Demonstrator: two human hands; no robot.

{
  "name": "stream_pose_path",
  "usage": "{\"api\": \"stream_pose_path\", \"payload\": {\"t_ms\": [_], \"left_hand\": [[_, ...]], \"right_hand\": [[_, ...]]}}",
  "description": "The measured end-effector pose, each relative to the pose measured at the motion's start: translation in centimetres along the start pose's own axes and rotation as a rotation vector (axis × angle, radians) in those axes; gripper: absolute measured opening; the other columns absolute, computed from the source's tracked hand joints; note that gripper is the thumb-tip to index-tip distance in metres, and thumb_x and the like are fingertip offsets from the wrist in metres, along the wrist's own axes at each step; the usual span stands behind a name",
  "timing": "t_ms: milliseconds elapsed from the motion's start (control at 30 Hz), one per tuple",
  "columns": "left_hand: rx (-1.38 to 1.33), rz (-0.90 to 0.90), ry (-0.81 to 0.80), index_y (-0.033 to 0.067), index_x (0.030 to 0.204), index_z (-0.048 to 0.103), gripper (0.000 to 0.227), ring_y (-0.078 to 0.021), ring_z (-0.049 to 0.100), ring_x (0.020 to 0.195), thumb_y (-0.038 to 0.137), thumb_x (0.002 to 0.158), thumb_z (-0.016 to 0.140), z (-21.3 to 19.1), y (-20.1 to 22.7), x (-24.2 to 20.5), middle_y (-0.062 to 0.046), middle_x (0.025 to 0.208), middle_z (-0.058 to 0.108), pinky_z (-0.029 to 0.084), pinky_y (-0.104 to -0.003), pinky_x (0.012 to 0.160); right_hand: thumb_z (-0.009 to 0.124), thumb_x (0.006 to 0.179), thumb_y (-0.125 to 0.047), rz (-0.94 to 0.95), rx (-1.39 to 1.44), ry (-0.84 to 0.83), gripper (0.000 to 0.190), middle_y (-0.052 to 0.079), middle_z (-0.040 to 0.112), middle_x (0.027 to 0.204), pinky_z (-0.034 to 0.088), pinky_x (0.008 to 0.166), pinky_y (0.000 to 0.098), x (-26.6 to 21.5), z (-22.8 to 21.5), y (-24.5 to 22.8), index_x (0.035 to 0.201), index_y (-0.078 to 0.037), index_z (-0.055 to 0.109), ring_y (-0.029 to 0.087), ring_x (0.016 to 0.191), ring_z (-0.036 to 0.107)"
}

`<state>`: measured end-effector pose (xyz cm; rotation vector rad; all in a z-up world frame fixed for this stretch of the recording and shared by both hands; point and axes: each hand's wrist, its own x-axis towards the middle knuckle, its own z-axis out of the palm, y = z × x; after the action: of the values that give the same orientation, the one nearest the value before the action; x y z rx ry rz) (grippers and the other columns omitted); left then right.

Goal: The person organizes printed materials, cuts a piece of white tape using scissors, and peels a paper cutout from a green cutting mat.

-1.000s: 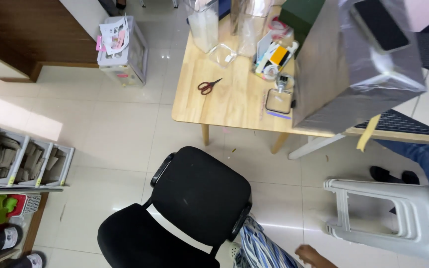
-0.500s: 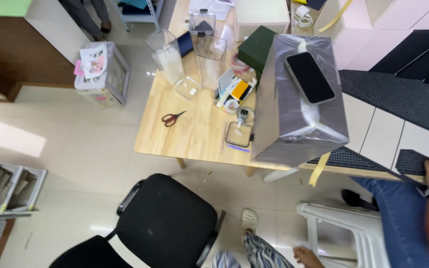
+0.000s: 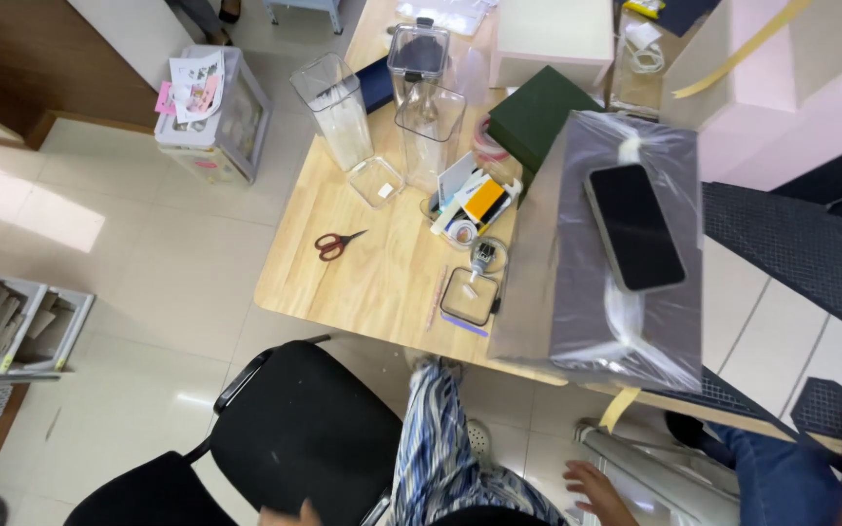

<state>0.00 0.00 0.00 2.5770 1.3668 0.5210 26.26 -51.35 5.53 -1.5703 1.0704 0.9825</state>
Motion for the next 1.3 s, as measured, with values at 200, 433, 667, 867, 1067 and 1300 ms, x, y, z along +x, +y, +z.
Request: {"api": "stream_pose_path", "payload": {"t_ms": [200,433,667,867,1067,1300], "left_hand": [[-0.376,-0.400,-0.376,-0.0011,0.159,0.018,0.088,-0.0487,0.021,0.148,0.025,0.091,0.066,2.6,12.9,19.3,-0.028,0.163,0.010,0.030,-0.055,0.118],[-0.504,-0.036,-0.451,0.0015,0.155,0.026,0.073,-0.0406,0.029,0.149,0.015,0.092,0.061,4.3,22.5,45.3,-0.021,0.164,0.013,0.031,-0.049,0.118],[-0.802,0.480,-0.262,0.0031,0.138,0.050,0.040,-0.0381,0.037,0.144,0.010,0.099,0.056,5.6,38.4,63.6,-0.023,0.154,0.026,0.030,-0.048,0.119],[-0.895,0.569,-0.248,0.0067,0.126,0.066,0.029,-0.0399,0.059,0.125,-0.002,0.100,0.058,4.8,51.1,75.5,-0.019,0.122,0.064,0.042,-0.049,0.109],[-0.567,0.460,-0.556,0.0207,0.124,0.067,0.033,-0.0250,0.072,0.103,0.032,0.093,0.065,27.9,48.3,83.6,-0.003,0.110,0.077,0.051,-0.035,0.094],[-0.406,-0.081,-1.079,0.0097,0.148,0.047,0.078,-0.0220,0.067,0.087,0.054,0.086,0.066,31.0,51.0,77.4,-0.009,0.100,0.071,0.057,-0.034,0.061]], "right_hand": [[0.058,0.096,-0.041,-0.150,-0.313,-0.222,0.039,0.002,0.072,0.122,0.049,0.095,0.0412,-1.5,10.2,-7.5,0.127,-0.022,0.070,0.020,0.111,0.068],[0.062,0.099,-0.030,-0.303,-0.448,-0.508,0.040,0.003,0.071,0.134,0.049,0.103,0.0305,-5.8,26.7,-21.9,0.136,-0.016,0.066,0.016,0.124,0.069],[0.051,0.100,-0.031,-0.746,-0.491,0.012,0.037,-0.005,0.066,0.136,0.055,0.088,0.0323,-18.1,32.1,-40.9,0.131,-0.019,0.067,0.014,0.109,0.067],[0.067,0.099,-0.001,-1.340,-0.023,0.396,0.025,0.011,0.073,0.115,0.055,0.094,0.0365,-20.3,30.7,-50.1,0.121,-0.009,0.075,0.024,0.103,0.069],[0.058,0.102,-0.007,-1.083,0.123,0.357,0.024,0.017,0.072,0.119,0.057,0.093,0.0370,-21.2,30.9,-51.0,0.120,0.002,0.072,0.026,0.114,0.068],[0.061,0.103,-0.006,-0.567,0.142,0.466,0.022,0.017,0.077,0.113,0.054,0.091,0.0406,-17.1,31.2,-46.6,0.115,0.004,0.076,0.025,0.106,0.068]]}}
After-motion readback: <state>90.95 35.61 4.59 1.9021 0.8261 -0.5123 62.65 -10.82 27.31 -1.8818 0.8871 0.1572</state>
